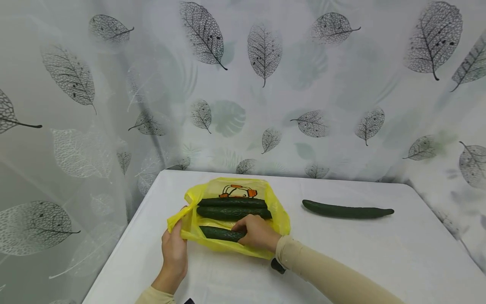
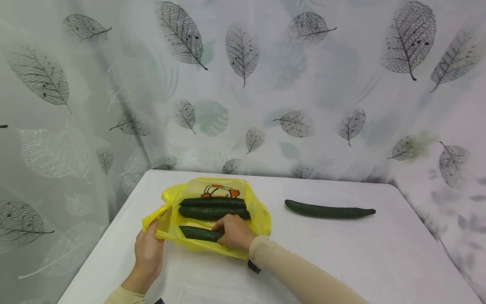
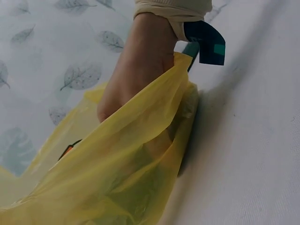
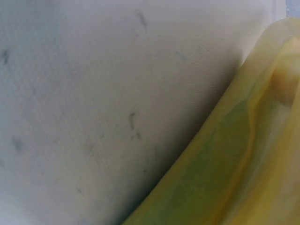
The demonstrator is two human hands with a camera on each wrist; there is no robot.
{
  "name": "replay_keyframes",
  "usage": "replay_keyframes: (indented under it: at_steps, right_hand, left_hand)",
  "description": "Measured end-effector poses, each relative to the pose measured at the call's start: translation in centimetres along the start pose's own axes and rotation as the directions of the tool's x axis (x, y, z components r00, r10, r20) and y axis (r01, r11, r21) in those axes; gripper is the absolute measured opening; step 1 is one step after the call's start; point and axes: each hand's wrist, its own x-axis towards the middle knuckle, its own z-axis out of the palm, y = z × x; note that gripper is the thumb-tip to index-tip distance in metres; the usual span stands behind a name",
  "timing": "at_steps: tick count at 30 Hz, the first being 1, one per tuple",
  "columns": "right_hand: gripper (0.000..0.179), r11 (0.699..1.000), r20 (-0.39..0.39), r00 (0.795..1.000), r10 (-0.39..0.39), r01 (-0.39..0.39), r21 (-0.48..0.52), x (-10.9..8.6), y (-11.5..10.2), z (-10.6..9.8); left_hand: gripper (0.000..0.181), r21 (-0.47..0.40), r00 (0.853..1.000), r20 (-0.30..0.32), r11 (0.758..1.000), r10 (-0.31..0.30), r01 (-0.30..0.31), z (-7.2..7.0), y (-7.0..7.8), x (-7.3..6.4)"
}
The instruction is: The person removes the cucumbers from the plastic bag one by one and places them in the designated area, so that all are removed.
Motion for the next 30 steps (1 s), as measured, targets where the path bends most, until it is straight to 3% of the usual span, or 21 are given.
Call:
replay_keyframes:
  at_steps: [14, 30]
  right_hand:
    - [0.03, 0.992, -0.016, 0.998, 0.065, -0.062, 0.108, -0.2, 0.0, -1.0]
    - [0.034, 0.975, -0.082, 0.996, 0.036, -0.017, 0.222, -0.3, 0.1, -2.7]
  left_hand:
    - [0.053, 0.008, 0.999, 0.029, 0.999, 0.042, -0.043, -0.2, 0.0, -0.1]
    - [0.054, -0.022, 0.999, 0.002, 0.998, 0.054, -0.054, -0.2, 0.3, -0.1]
